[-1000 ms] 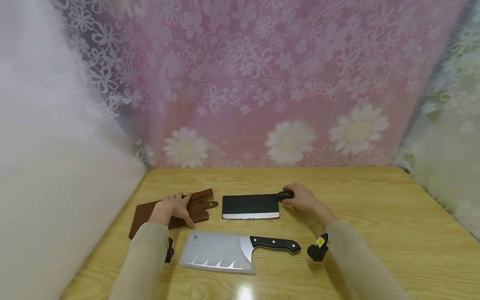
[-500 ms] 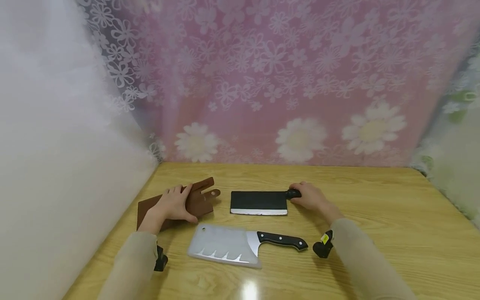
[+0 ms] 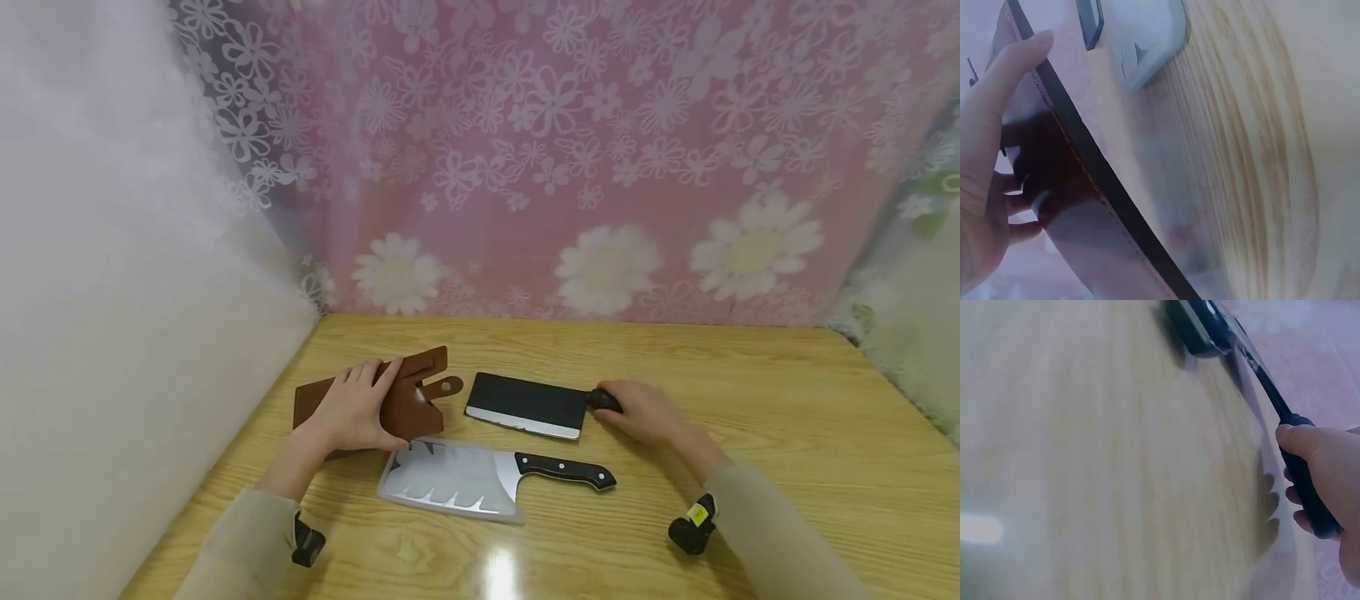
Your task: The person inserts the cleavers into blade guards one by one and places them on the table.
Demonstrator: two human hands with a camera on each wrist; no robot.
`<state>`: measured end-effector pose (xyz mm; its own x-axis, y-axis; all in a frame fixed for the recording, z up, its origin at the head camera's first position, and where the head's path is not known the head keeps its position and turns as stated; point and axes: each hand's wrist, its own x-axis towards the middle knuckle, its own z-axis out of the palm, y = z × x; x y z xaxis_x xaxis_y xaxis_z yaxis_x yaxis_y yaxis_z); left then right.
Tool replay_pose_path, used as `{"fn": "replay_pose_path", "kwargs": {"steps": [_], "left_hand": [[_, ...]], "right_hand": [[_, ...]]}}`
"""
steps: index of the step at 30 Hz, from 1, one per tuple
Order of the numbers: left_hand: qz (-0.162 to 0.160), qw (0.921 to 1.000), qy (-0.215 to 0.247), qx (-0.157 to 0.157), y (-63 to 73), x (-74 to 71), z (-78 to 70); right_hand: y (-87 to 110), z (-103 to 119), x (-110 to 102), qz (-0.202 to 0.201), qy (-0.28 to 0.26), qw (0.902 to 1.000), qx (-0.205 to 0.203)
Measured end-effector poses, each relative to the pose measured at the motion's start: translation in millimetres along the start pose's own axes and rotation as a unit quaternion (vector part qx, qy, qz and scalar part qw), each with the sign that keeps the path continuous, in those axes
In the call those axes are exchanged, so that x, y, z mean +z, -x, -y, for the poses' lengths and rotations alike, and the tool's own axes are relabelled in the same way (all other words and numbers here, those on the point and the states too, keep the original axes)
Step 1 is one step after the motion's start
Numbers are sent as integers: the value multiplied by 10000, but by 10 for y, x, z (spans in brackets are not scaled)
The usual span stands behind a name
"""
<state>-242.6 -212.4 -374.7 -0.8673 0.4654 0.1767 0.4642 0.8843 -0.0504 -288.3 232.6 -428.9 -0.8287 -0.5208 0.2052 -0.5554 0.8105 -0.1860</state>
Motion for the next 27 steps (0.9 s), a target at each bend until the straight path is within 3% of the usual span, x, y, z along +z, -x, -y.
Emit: {"fn": "replay_pose_path", "kwargs": {"steps": [5,11,15,27], "left_hand": [[-228,9994,-99,241,-25,-23,-81],[-635,9956,-189,659,-107,-17,-197],[-890,9915,-255,916,-147,-10,-270],[-689,9914,-423,1026,-206,15,-372]], "right_hand": [[233,27,-82,-518,-65,9985,132],[437,67,-309,-764,-154,9965,300],[501,116,-436,-955,-147,9951,193],[594,195,-524,-1270,-148,9918,20]]}}
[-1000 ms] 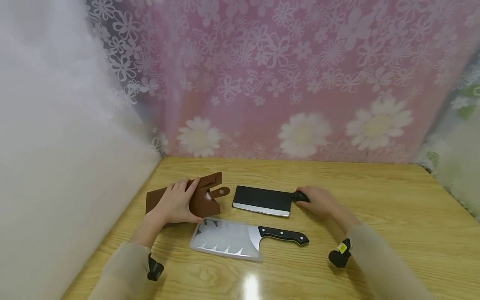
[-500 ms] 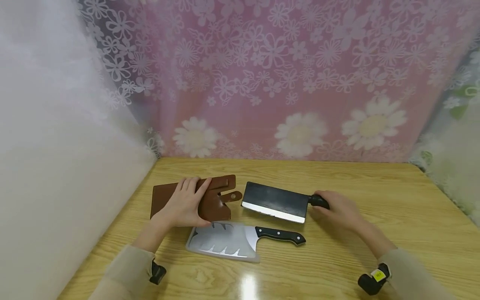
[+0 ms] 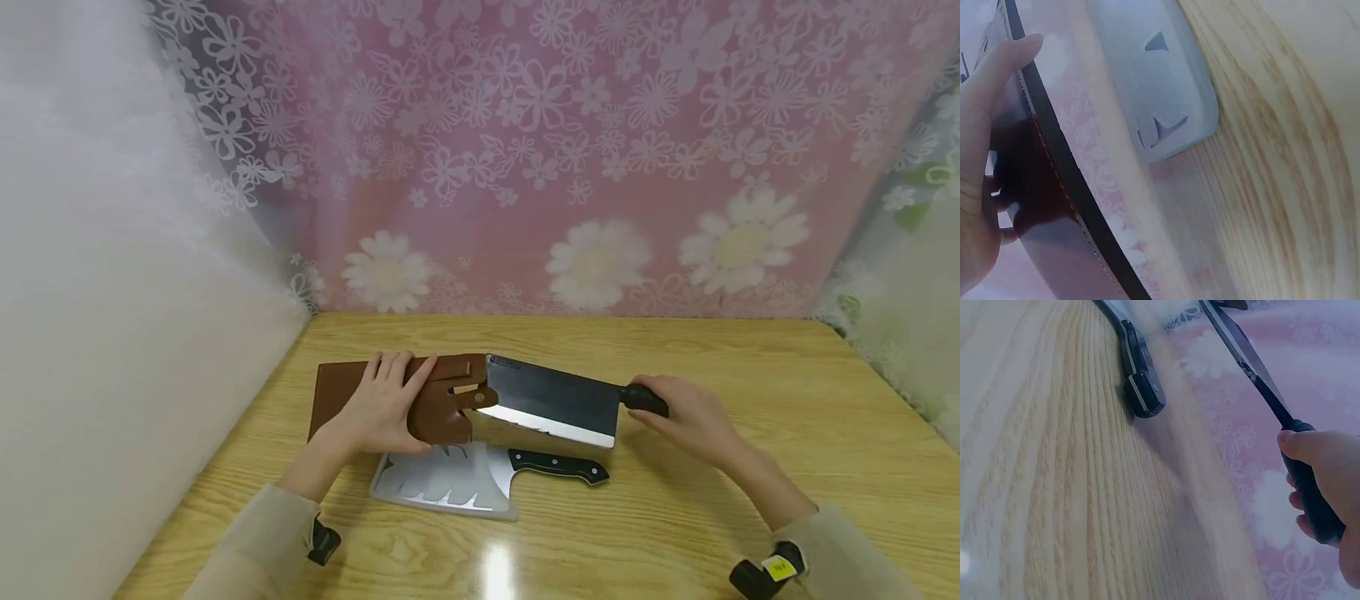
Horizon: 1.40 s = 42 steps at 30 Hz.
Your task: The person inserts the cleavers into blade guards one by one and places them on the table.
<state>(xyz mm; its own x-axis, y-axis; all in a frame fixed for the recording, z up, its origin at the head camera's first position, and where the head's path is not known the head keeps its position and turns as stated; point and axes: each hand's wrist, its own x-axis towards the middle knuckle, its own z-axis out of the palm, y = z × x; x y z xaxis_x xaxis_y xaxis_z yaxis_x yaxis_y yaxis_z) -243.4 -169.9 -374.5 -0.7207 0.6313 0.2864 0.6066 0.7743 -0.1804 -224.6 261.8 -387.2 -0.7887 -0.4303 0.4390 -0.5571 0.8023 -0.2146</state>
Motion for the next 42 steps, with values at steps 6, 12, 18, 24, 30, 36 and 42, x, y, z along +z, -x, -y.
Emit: {"fn": "replay_pose_path", "kwargs": {"steps": [6,12,18,24,30,36,42], "left_hand": [[-64,9998,-40,172,-32,6,-34],[-59,9995,-41,295,-69,0,-65],[-71,9993,-31,358,-81,-6,-113],[-151,9984,-88,531,-124,-46,-166],[-174,9973,-28,713,-162,-92,-218],[-89,9972,5,746,-157,-93,-234],[-235,9965,-1,800,-131,-72,-224]], "right_hand": [[-12,72,-1,-212,183,9991,-333],[-45,156,17,-701,324,9942,-753],[-66,212,28,-899,438,9906,-938],[-113,280,27,-888,475,9903,-961],[-138,351,9,-857,482,9910,-909],[-135,358,-75,-169,170,9995,-207],[-73,275,-133,814,-1649,9821,404]]}}
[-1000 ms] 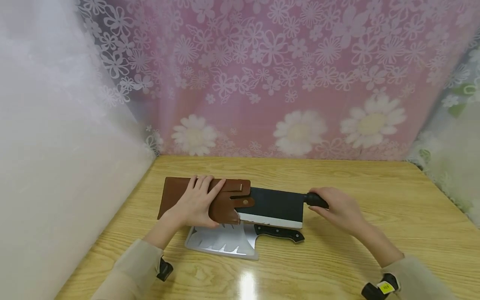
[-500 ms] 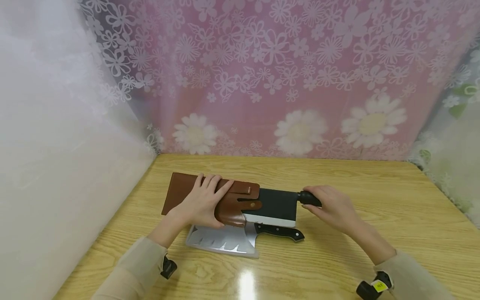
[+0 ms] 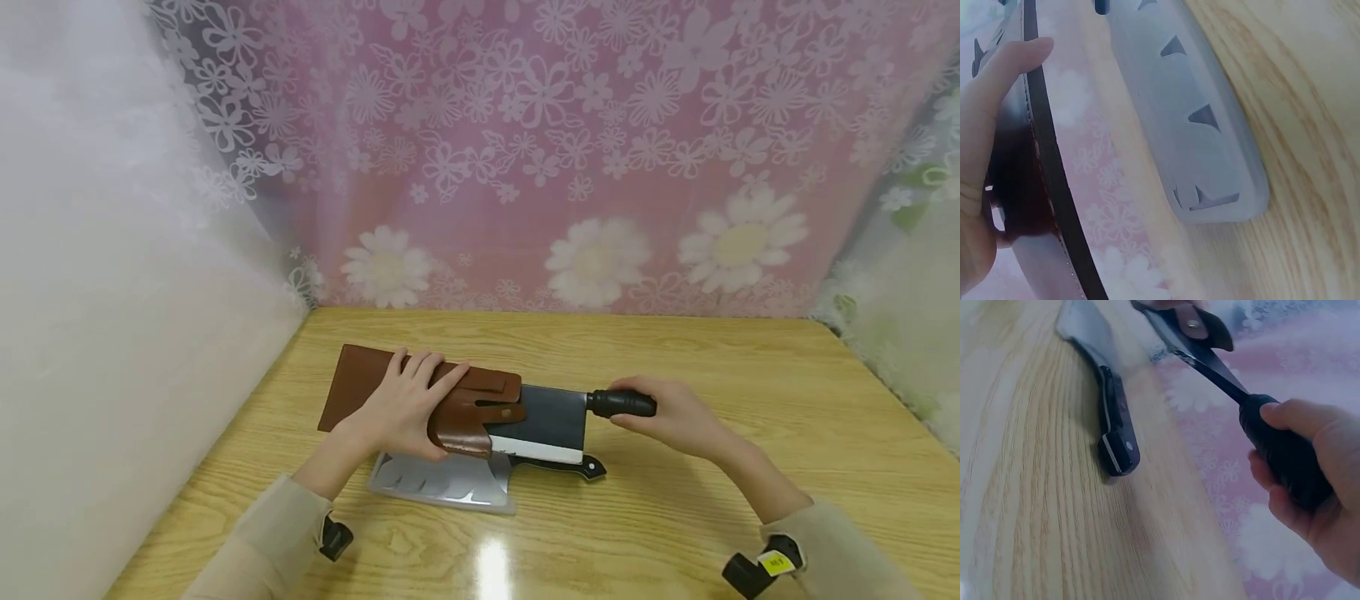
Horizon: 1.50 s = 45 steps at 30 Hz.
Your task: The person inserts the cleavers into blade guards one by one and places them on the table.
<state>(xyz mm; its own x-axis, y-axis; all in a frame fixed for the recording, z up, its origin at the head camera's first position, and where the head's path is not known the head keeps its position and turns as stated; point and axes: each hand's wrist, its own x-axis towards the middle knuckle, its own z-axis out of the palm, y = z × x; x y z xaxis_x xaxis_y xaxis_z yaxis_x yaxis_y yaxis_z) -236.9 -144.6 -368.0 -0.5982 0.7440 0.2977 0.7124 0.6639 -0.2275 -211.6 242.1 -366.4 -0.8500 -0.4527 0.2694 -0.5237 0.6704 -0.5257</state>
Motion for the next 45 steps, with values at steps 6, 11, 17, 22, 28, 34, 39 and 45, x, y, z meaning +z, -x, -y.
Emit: {"fn": "replay_pose_path", "kwargs": {"steps": [6,11,17,22,28,34,39,45], "left_hand": [[10,10000,63,-16,21,-3,0],[-38,10000,72,-38,17,10,-13],[-144,9998,89,105,-16,46,-67],[-49,10000,36,33,-24,46,-75],[-119,9997,200,84,-59,49,-105],[53,9999,149,59,-92,52,-141],[52,9998,191,79,-125,43,-179],[-23,9997,190,159,-167,42,-222]], "right_hand": [[10,-22,-30,413,-1589,9830,824],[-79,28,18,351,-1700,9794,1035],[-136,52,153,255,-1958,9761,905],[-168,76,201,135,-2285,9690,929],[-196,135,253,154,-2402,9646,1079],[-257,155,304,269,-2539,9607,1089],[-273,165,300,415,-2592,9598,989],[-288,213,267,808,-2751,9550,759]]}}
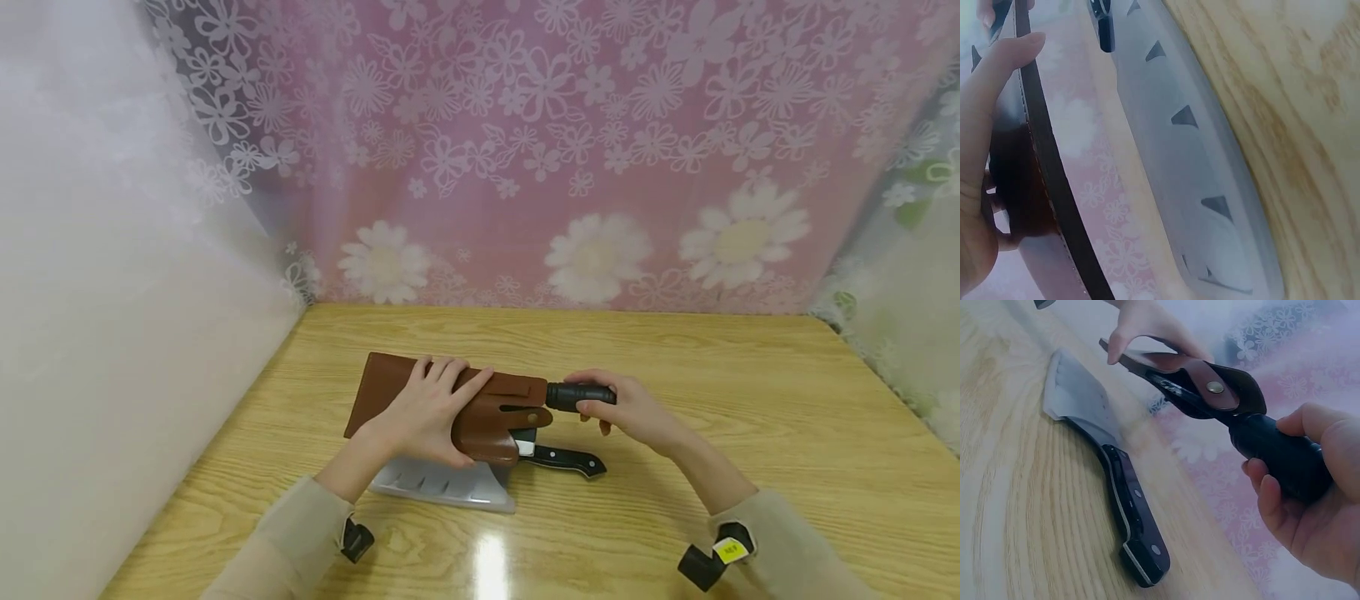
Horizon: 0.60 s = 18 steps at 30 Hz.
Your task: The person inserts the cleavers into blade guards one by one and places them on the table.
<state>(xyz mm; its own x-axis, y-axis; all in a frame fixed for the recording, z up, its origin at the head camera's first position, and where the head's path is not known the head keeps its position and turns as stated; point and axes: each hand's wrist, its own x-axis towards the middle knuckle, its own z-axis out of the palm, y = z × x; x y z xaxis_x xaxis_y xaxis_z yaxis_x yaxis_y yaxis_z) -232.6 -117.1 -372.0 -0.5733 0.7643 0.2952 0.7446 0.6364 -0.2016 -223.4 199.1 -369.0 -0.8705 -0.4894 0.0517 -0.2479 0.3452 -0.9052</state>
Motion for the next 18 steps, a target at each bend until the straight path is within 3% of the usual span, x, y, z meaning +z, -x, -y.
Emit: {"fn": "replay_pose_path", "kwargs": {"steps": [5,18], "left_hand": [[25,10000,-84,41,-15,0,-29],[-310,9994,-152,102,-39,6,-60]], "right_hand": [[17,20,-14,154,-137,9998,-47],[14,65,-2,319,-442,9982,-249]]}}
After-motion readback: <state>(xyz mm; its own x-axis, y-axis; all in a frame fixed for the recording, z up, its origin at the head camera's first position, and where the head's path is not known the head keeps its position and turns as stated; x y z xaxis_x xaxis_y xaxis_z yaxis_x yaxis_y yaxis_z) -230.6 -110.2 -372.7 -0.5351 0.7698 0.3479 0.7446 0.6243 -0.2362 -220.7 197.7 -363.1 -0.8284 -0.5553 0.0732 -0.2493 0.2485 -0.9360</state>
